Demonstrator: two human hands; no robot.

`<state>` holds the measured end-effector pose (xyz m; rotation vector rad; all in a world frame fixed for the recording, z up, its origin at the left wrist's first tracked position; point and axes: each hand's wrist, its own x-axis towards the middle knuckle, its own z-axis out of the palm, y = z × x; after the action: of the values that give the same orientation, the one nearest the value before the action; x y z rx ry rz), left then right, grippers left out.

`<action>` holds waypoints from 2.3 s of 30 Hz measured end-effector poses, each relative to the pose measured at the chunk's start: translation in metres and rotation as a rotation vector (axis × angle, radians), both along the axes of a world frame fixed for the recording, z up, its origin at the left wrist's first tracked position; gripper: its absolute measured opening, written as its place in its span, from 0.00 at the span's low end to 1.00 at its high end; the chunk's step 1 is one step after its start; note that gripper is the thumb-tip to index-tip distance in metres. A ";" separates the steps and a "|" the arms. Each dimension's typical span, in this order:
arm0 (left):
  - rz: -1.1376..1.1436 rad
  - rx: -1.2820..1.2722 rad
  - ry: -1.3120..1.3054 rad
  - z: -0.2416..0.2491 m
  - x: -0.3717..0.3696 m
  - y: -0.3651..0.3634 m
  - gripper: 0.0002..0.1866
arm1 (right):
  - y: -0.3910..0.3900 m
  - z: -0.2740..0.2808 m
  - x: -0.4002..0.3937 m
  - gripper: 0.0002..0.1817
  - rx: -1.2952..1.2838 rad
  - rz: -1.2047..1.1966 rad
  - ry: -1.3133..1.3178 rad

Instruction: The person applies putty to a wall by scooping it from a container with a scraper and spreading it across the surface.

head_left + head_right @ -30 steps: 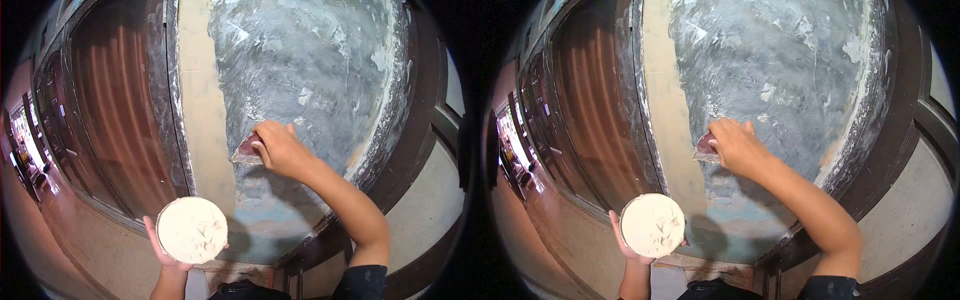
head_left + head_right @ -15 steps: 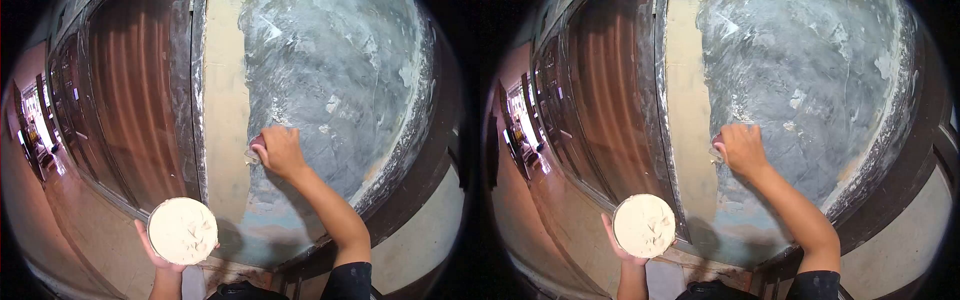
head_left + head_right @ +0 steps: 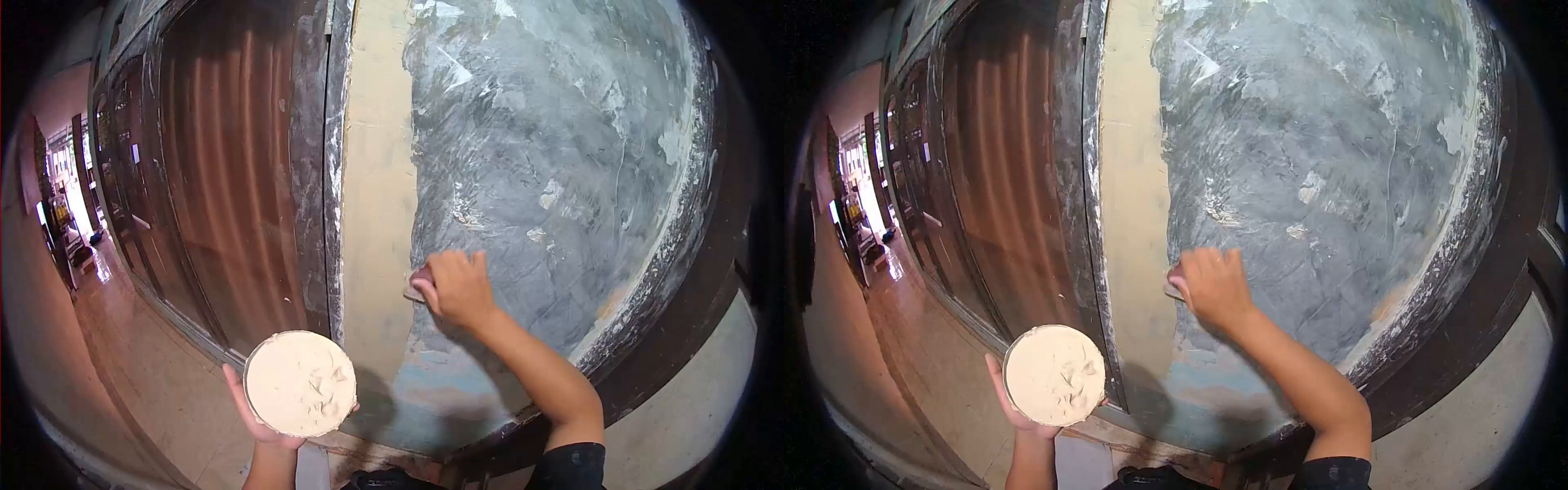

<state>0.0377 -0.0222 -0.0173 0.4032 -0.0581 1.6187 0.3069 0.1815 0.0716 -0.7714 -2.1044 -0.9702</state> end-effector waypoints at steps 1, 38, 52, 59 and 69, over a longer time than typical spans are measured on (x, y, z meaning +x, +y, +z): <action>-0.017 -0.016 -0.089 0.000 0.000 0.000 0.53 | 0.002 -0.006 -0.001 0.18 -0.030 -0.037 -0.087; 0.047 0.012 0.095 -0.031 -0.010 0.010 0.54 | -0.001 -0.018 0.004 0.19 -0.027 0.015 0.001; 0.119 -0.042 0.114 -0.031 -0.012 0.005 0.54 | 0.006 -0.027 0.004 0.19 0.005 0.001 -0.050; 0.090 -0.066 0.074 -0.023 -0.007 0.004 0.54 | 0.011 0.071 0.000 0.19 0.240 -0.099 0.246; 0.102 -0.055 0.042 -0.021 -0.010 0.002 0.55 | 0.022 -0.006 -0.007 0.21 0.168 -0.067 -0.124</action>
<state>0.0276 -0.0201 -0.0379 0.4025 0.0396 1.7076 0.2995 0.2036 0.0656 -0.7159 -2.0794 -1.2420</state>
